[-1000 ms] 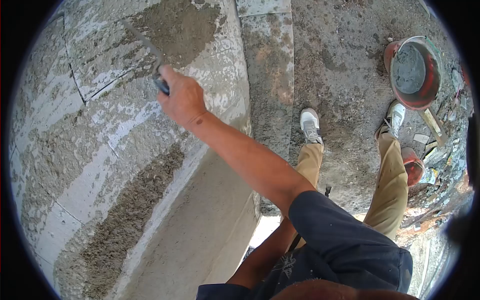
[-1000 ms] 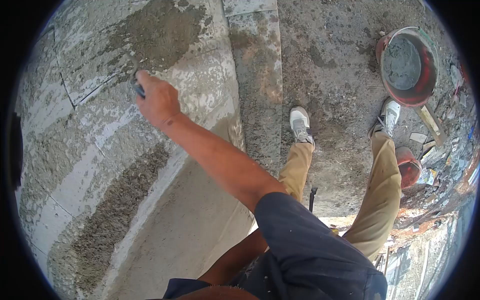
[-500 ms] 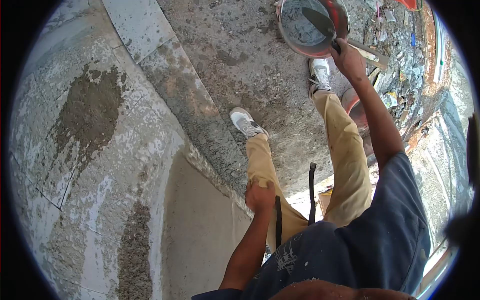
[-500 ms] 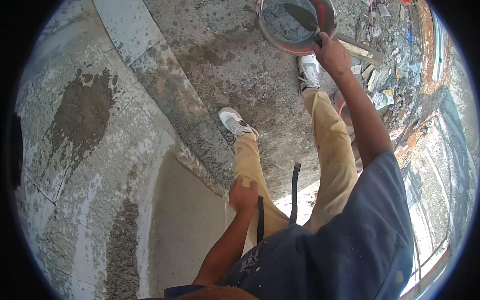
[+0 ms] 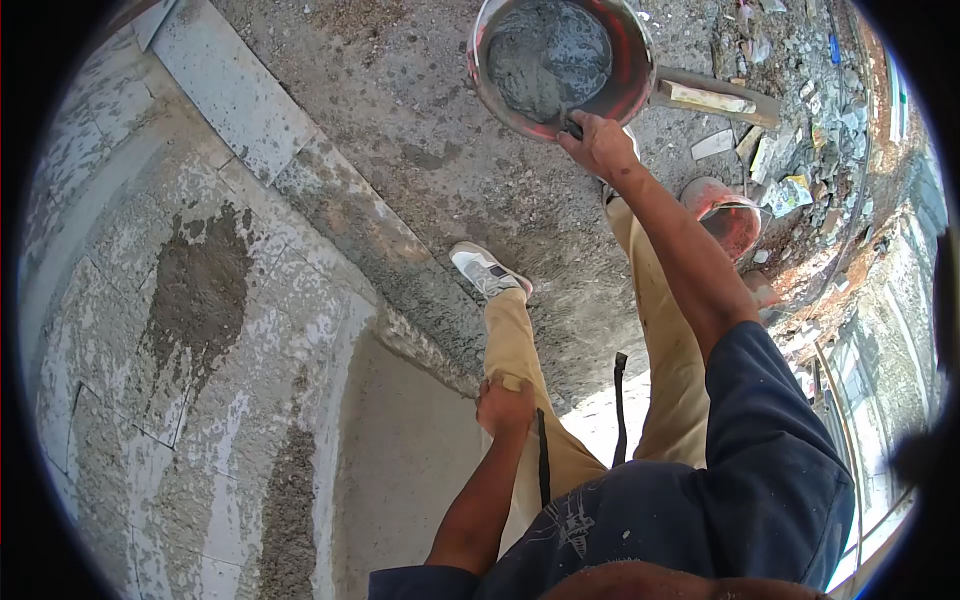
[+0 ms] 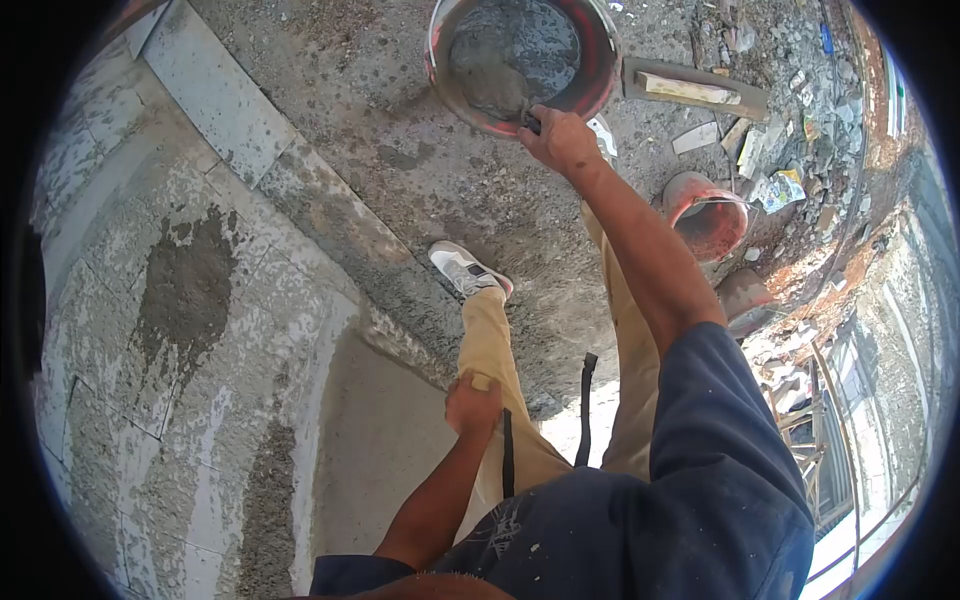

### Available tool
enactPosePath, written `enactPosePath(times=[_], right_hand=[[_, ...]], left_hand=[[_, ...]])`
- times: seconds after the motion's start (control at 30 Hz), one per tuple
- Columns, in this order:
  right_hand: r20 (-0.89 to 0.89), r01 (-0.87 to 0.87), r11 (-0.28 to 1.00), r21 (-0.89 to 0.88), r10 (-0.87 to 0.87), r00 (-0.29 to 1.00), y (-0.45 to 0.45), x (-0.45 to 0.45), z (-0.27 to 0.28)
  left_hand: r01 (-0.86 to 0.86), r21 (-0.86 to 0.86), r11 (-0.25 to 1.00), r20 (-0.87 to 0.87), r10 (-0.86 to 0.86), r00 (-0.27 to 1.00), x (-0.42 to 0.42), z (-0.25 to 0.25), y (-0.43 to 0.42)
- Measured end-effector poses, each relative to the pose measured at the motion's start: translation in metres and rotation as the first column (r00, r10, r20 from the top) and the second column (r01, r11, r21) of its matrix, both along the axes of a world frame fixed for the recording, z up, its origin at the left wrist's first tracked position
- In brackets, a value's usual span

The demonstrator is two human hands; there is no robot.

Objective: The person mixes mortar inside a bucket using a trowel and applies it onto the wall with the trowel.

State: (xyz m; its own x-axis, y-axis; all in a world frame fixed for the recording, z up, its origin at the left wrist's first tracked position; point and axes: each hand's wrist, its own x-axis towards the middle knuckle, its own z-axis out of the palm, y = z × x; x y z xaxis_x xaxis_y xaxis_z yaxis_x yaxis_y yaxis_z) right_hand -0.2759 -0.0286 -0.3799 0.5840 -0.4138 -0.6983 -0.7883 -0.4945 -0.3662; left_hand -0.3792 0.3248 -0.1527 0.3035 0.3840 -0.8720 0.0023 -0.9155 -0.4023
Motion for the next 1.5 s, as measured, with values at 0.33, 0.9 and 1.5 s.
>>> enactPosePath(times=[0.33,0.9,1.5], right_hand=[[0.21,0.074,0.961,0.267,-0.132,0.969,-0.015,-0.053,-0.02],[0.349,0.476,0.712,0.516,-0.682,0.642,0.195,0.025,0.104],[0.429,0.045,0.958,0.285,-0.169,0.887,0.304,0.058,0.138]], left_hand=[[0.084,0.017,0.996,-0.007,-0.084,0.996,-0.007,-0.005,-0.005],[-0.257,-0.088,0.963,0.055,0.262,0.964,-0.007,0.016,0.065],[-0.272,-0.192,0.943,0.095,0.294,0.951,-0.013,0.016,0.086]])
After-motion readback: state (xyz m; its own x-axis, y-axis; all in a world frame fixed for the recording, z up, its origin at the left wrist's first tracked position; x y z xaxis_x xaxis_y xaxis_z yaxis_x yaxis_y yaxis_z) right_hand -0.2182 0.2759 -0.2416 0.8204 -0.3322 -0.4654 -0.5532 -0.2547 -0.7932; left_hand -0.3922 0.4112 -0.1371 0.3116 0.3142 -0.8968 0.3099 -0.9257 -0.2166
